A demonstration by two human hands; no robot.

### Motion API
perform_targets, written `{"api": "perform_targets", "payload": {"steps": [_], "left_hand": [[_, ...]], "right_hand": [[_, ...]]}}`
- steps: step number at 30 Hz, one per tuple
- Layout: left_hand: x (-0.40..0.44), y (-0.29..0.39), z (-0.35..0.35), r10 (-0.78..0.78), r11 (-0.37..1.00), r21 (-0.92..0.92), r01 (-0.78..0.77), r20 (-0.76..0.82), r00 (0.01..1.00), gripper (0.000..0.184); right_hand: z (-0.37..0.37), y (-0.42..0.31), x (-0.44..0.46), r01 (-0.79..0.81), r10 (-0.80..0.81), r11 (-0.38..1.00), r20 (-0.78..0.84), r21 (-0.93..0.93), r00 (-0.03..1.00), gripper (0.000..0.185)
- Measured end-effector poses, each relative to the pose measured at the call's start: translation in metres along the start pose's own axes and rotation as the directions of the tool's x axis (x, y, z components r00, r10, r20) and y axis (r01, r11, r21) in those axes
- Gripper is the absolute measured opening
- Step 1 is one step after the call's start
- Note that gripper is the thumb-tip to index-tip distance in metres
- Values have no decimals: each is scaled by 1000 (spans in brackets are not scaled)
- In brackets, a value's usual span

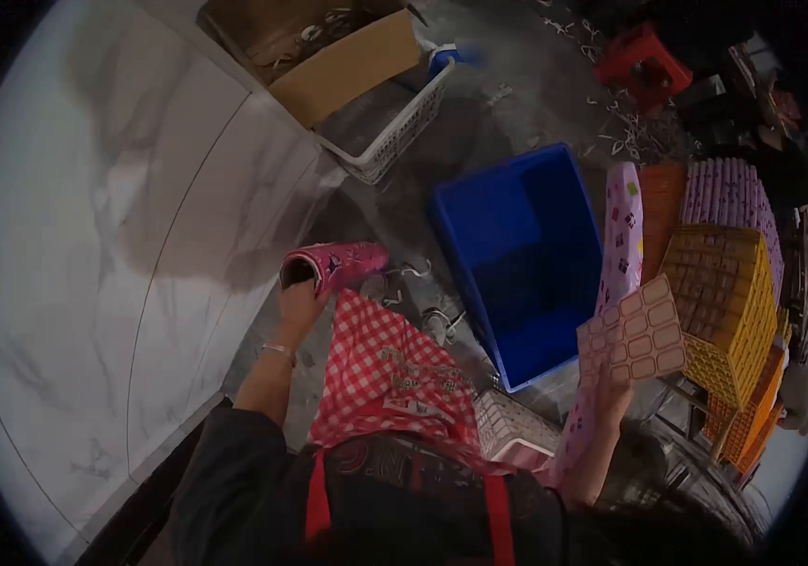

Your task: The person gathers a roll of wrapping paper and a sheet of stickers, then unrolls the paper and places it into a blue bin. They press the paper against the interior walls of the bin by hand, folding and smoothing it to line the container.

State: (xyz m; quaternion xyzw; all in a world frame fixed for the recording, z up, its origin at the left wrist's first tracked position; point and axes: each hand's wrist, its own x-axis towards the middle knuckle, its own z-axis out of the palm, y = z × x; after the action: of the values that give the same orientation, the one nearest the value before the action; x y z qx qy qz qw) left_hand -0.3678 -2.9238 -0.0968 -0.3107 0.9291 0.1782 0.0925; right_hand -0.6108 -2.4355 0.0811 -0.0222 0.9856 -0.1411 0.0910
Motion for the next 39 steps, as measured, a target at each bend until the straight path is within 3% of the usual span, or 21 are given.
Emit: {"api": "perform_targets", "payload": {"steps": [2,3,4,5,6,9,11,13,15,17,20,23,25,26,29,30,32,33,34,37,39], "left_hand": [[54,1,11,-156,988,25,155,274,949,36],[72,-5,27,-140,990,28,138,285,948,36],[94,-20,48,-104,994,3,105,197,975,34],[113,-29,63,-63,998,-21,65,112,992,33],[126,-29,65,-33,999,-20,36,128,991,33],[157,-5,52,-139,990,24,137,111,984,33],[170,14,45,-126,992,19,125,72,989,33],[186,21,35,-139,990,40,138,20,990,33],[190,29,32,-98,992,78,98,-8,995,34],[184,39,31,-83,991,105,88,-49,995,35],[158,54,27,-186,969,154,192,-52,981,38],[164,66,30,-192,955,194,223,-168,967,39],[174,71,27,-224,961,139,238,-112,968,36],[175,63,29,-133,977,146,154,-148,980,34],[160,139,-38,-117,986,115,118,-9,993,33],[156,137,-37,-119,985,122,120,-19,993,33],[149,119,-18,47,986,158,-44,-18,999,39],[144,135,-22,-75,980,190,64,47,996,45],[139,133,-21,-73,980,187,64,40,997,45],[115,144,-18,-83,981,169,91,-55,995,48],[87,171,-28,94,954,297,39,-422,902,45]], "right_hand": [[12,13,-8,-15,15,1000,-30,-5,999,36],[18,3,-15,-28,33,997,-61,78,998,35],[26,-7,-18,-41,58,985,-98,165,994,34],[34,-8,-20,-70,88,984,-108,163,990,34],[41,-6,-26,-132,143,981,-71,142,987,34],[46,2,-34,-291,293,953,-3,83,956,34],[55,11,-22,-184,181,951,35,249,983,35],[89,43,-20,-250,259,941,-9,226,966,36],[107,48,-7,-211,170,863,130,460,977,36],[110,41,-4,-210,183,858,103,469,978,35],[93,40,2,-142,80,898,163,417,983,29],[88,52,5,-143,55,908,226,393,973,29],[89,59,7,-101,12,905,215,412,977,29],[86,58,9,-104,3,901,233,422,973,28],[82,47,17,-142,-8,871,303,470,953,28],[77,45,19,-173,-5,853,339,492,941,29],[77,42,19,-159,-51,860,391,486,919,30],[78,39,19,-116,-104,841,369,528,924,31],[78,34,20,-177,-68,830,411,530,909,32],[70,29,29,-86,-157,794,341,602,927,27],[54,27,39,-14,-226,806,328,592,917,28]]}}
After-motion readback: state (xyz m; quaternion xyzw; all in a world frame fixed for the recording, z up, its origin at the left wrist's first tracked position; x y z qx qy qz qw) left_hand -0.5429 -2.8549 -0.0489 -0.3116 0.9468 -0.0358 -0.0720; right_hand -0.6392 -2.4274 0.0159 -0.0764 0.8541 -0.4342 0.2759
